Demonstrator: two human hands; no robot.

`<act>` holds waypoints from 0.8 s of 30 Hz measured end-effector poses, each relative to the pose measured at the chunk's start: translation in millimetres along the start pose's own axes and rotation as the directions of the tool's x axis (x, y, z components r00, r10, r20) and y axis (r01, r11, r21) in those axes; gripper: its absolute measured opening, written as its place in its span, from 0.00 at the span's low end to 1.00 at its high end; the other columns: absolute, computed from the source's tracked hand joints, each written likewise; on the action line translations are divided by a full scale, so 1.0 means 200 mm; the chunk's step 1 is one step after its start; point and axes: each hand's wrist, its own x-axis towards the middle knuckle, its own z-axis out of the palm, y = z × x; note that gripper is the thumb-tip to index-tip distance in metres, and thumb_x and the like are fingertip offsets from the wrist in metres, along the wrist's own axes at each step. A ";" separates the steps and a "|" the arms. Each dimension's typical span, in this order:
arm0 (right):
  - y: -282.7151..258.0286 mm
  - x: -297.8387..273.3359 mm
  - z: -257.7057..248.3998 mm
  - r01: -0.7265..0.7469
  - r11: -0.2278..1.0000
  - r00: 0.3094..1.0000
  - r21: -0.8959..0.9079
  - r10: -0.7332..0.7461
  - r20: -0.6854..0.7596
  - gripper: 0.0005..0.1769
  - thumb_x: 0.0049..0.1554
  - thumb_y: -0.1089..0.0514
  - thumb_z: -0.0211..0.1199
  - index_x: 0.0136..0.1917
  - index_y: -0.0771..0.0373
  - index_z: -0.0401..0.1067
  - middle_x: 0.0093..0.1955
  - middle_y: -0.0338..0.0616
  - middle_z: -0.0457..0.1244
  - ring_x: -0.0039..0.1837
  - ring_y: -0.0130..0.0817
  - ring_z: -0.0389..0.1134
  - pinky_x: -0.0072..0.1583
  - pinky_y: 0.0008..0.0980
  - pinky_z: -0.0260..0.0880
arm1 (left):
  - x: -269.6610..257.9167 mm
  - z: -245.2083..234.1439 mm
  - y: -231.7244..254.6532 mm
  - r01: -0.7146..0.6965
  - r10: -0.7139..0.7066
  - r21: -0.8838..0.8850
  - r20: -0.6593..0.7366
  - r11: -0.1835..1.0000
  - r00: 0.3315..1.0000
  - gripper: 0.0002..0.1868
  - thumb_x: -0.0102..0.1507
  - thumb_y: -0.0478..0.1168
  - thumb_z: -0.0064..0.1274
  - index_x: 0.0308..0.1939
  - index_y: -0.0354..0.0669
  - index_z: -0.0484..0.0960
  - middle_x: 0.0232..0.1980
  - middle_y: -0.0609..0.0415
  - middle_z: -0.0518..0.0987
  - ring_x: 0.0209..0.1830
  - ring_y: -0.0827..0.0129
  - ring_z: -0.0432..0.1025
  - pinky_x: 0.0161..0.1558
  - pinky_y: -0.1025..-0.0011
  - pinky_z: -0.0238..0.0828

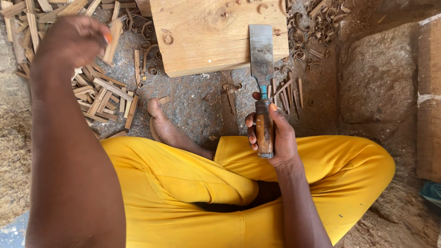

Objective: The person sits cross-legged on the floor and uses a chisel to carve small wooden sticks. They hold the sticks with their left hand and strike the chisel with their right hand to shave off thin layers of wood, creating wood shavings.

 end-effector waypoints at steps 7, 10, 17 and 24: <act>0.01 0.01 0.01 0.014 1.000 1.000 -0.016 -0.013 0.001 0.32 0.68 0.40 0.48 0.79 0.57 0.57 0.44 0.47 0.65 0.33 0.31 0.66 0.33 0.29 0.67 | -0.03 -0.02 0.07 -0.060 0.052 -0.242 -0.039 0.968 0.998 0.14 0.72 0.40 0.53 0.62 0.54 0.79 0.47 0.55 0.86 0.39 0.75 0.76 0.45 0.72 0.75; 0.01 0.00 0.00 0.017 1.000 1.000 -0.016 -0.017 -0.008 0.32 0.68 0.41 0.49 0.79 0.58 0.57 0.44 0.47 0.65 0.33 0.30 0.66 0.33 0.29 0.67 | -0.04 -0.02 0.12 -0.144 0.144 -0.429 -0.033 0.892 0.989 0.10 0.70 0.40 0.55 0.56 0.48 0.80 0.47 0.57 0.85 0.43 0.76 0.80 0.47 0.72 0.82; 0.01 0.00 0.01 0.024 0.999 1.000 -0.026 -0.024 -0.006 0.32 0.68 0.41 0.50 0.79 0.58 0.57 0.43 0.47 0.66 0.33 0.30 0.67 0.33 0.29 0.67 | -0.19 -0.05 0.36 -0.442 0.452 -0.557 -0.129 0.703 0.883 0.16 0.65 0.34 0.63 0.54 0.41 0.76 0.50 0.52 0.82 0.45 0.72 0.80 0.42 0.72 0.86; 0.00 0.00 0.02 0.014 0.998 0.999 -0.067 -0.017 -0.047 0.33 0.66 0.39 0.51 0.78 0.57 0.57 0.42 0.45 0.66 0.33 0.29 0.67 0.32 0.28 0.68 | -0.25 0.09 0.57 -0.445 0.428 -0.487 -0.152 0.752 0.891 0.13 0.66 0.36 0.66 0.51 0.38 0.81 0.43 0.53 0.84 0.37 0.73 0.80 0.34 0.77 0.82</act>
